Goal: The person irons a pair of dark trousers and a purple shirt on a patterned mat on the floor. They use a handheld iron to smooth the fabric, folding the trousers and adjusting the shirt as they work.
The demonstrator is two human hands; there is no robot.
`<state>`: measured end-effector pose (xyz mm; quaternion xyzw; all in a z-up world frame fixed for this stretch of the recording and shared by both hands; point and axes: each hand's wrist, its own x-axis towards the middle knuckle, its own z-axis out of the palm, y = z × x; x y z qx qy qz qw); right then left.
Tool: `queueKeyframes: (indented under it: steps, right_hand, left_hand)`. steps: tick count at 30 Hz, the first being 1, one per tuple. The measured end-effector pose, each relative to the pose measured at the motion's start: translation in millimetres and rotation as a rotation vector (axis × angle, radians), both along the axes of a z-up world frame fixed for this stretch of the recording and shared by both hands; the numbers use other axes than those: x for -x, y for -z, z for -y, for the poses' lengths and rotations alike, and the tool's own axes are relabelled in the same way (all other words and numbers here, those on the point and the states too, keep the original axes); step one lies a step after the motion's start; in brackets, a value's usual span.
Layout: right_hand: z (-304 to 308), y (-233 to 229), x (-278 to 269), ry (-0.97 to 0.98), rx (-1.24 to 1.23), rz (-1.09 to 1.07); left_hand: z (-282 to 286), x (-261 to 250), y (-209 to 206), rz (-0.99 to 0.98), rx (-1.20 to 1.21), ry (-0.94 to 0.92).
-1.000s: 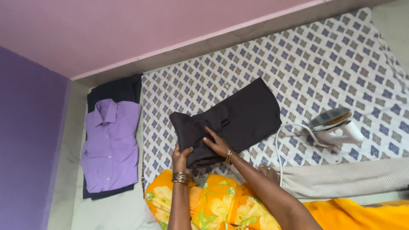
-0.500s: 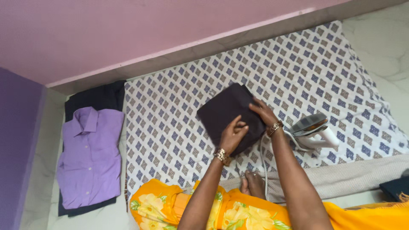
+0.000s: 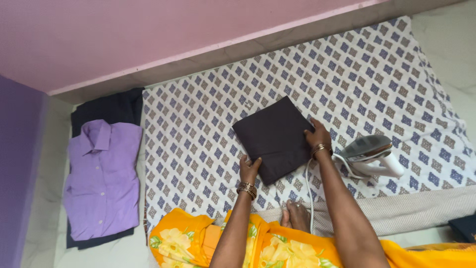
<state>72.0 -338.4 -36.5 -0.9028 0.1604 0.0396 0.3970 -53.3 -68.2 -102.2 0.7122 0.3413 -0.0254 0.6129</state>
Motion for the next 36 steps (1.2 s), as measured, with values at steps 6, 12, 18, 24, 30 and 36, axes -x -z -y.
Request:
queueKeyframes:
  steps: [6,12,18,24,30,36]
  right_hand:
    - [-59,-6,26,-0.389,0.638,0.061]
    - [-74,-16,32,-0.535,0.622,-0.081]
    - [-41,-143,44,-0.900,0.347,-0.196]
    - [139,-229,77,-0.748,0.353,-0.401]
    - [298,-144,102,-0.649,0.636,-0.548]
    - [273,-40,115,-0.351,-0.050,-0.480]
  left_hand:
    - [8,-7,-22,0.026,-0.077,0.017]
    - [10,-7,-34,-0.034,-0.107,0.060]
    - [2,-4,-24,0.223,0.078,-0.161]
    - [-62,15,-52,0.125,-0.246,-0.068]
    - [-42,44,-93,0.125,-0.955,0.193]
    - [-11,33,-81,0.236,-1.151,0.500]
